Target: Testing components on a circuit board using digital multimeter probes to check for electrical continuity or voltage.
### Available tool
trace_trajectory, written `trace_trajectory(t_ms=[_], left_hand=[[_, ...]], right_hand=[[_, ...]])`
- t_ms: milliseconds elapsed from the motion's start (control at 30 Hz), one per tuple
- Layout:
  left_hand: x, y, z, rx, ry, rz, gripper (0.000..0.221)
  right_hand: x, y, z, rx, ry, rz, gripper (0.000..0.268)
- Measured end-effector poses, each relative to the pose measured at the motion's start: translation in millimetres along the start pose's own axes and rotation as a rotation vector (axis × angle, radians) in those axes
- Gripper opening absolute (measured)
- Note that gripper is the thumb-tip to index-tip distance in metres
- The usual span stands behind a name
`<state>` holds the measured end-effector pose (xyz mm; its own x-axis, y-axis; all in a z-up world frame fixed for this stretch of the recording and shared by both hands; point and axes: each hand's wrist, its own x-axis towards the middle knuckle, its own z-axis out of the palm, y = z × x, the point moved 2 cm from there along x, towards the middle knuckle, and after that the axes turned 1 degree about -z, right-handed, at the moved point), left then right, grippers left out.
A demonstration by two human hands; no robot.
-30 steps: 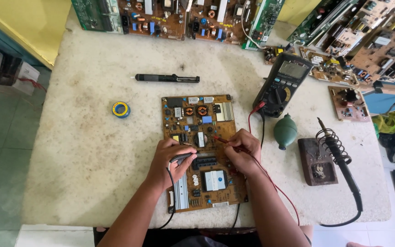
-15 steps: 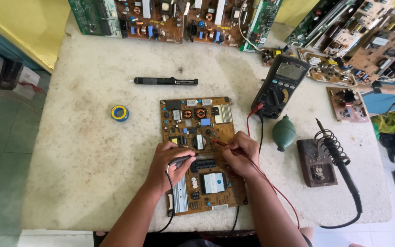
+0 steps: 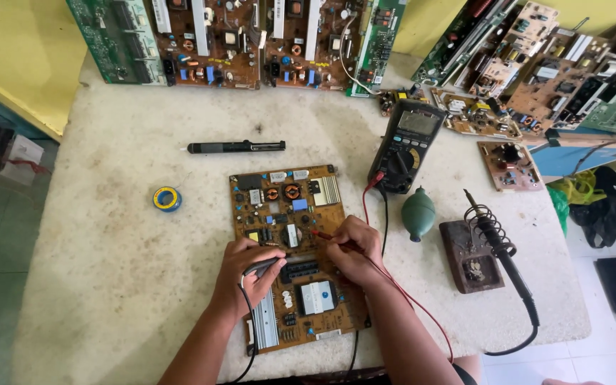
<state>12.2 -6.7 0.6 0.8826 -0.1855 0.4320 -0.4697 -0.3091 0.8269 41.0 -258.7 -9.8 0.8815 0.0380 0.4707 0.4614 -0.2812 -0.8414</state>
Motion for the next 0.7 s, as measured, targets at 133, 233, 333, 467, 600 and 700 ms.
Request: trace_trajectory(t_ms=[133, 233, 333, 467, 600, 700], left_hand=[[-1, -2, 1, 0.026, 0.024, 0.013, 0.011], [1, 0, 1, -0.006, 0.028, 0.011, 0.01], [0, -2, 2, -0.003, 0.023, 0.005, 0.01], [0, 0, 0, -0.041, 0.072, -0.001, 0.011], [-7, -18, 1, -0.03, 0.219, -0.03, 0.009], [-5, -10, -2, -0.048, 0.247, -0.089, 0.009]], right_hand=[[0, 0, -1, 0.002, -0.016, 0.002, 0.01], [0, 0, -2, 0.002, -0.014, -0.006, 0.011], [0, 2, -3, -0.005, -0.023, -0.01, 0.011], [-1, 4, -3, -0.008, -0.025, -0.005, 0.01], [-1, 4, -1, -0.02, -0.008, 0.0, 0.011], [-2, 5, -2, -0.018, -0.01, 0.004, 0.01]])
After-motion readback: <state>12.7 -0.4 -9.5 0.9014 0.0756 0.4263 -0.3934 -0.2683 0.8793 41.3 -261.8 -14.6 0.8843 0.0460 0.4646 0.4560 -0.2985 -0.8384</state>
